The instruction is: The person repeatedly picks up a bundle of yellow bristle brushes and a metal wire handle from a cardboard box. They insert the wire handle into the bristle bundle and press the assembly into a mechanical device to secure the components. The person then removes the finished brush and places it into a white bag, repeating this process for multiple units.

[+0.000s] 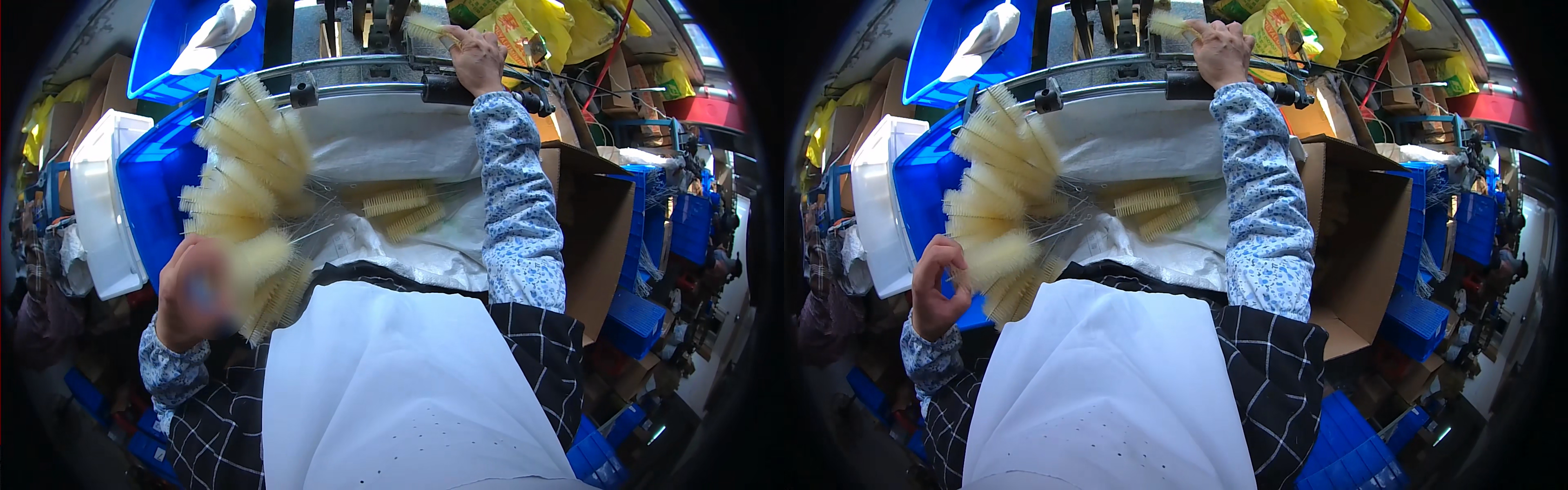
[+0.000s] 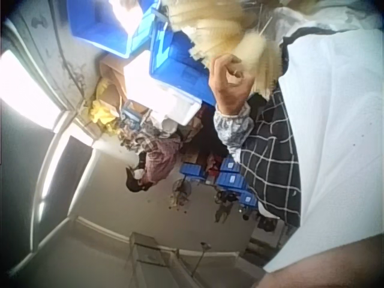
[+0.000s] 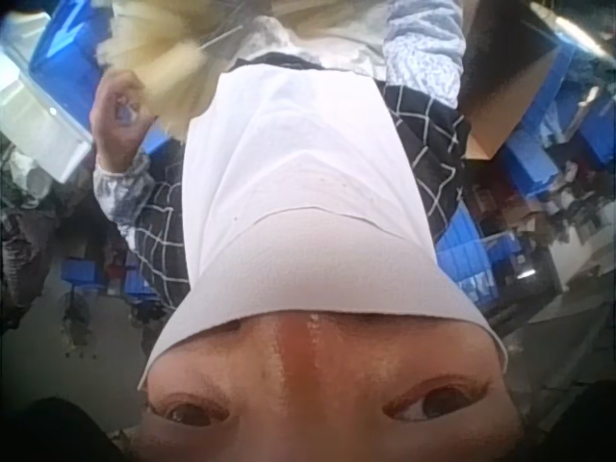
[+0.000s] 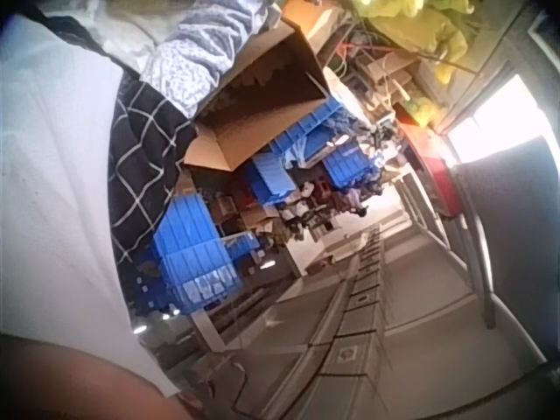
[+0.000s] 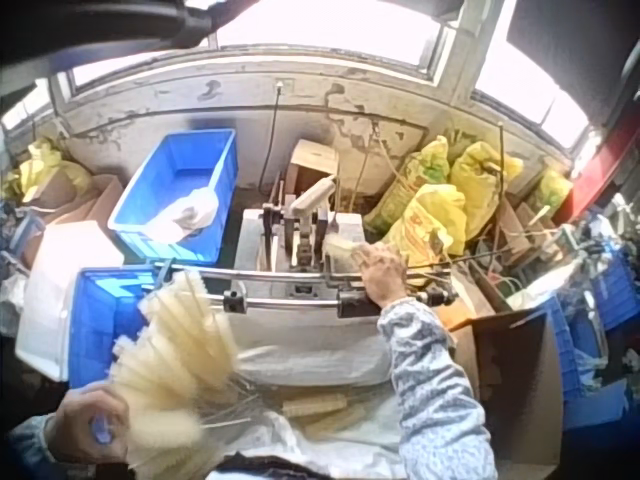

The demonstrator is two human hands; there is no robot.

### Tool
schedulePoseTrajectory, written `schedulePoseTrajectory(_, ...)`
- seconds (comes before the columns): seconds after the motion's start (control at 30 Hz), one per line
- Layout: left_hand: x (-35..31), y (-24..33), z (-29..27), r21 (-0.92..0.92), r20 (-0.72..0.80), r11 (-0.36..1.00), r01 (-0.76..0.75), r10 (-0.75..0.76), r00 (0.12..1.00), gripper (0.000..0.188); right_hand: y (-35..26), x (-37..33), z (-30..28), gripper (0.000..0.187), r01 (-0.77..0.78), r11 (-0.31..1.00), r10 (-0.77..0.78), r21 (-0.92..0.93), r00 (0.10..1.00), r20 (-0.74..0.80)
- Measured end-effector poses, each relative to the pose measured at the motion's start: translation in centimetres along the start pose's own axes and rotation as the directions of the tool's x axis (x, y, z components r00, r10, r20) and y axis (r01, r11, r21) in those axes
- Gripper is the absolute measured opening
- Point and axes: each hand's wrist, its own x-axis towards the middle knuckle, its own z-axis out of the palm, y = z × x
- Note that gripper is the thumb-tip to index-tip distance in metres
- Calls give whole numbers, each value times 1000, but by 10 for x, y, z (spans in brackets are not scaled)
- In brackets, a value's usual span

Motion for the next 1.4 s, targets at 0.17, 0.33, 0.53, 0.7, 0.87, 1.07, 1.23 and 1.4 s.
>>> schedulePoseTrajectory(0.17, -11, -3, -16, -155, -156, 985, 73, -97, 983, 30, 7, 7, 6, 27, -44, 997, 38, 58, 994, 106)
schedulePoseTrajectory(0.33, -4, -2, -10, -204, -171, 977, 56, -92, 981, 29, 18, 23, 21, 31, 127, 989, -122, -73, 990, 65)
schedulePoseTrajectory(0.53, 11, 0, 5, -208, -133, 978, -33, 6, 991, 30, 31, 24, 43, 43, 177, 971, -187, -161, 981, -48)
schedulePoseTrajectory(0.7, 14, -5, 2, -222, -155, 975, -2, -34, 987, 29, 41, -4, 1, 46, -166, 975, 159, -150, 986, -56)
schedulePoseTrajectory(0.87, 17, -6, 3, -197, -181, 980, -37, 0, 984, 28, 42, -5, 11, 38, -151, 978, 156, 147, 988, -20)
schedulePoseTrajectory(1.07, 10, -7, -11, -157, -263, 984, -79, 36, 964, 30, 22, -1, 17, 37, -127, 967, 142, 223, 989, -50)
schedulePoseTrajectory(1.23, 2, -7, -21, -172, -322, 984, -52, -6, 947, 29, -7, 4, 8, 36, -134, 977, 138, 164, 990, -12)
schedulePoseTrajectory(1.4, 8, -2, -13, -186, -316, 980, -74, 12, 949, 30, -52, 10, 10, 35, -151, 976, 148, 154, 988, 30)
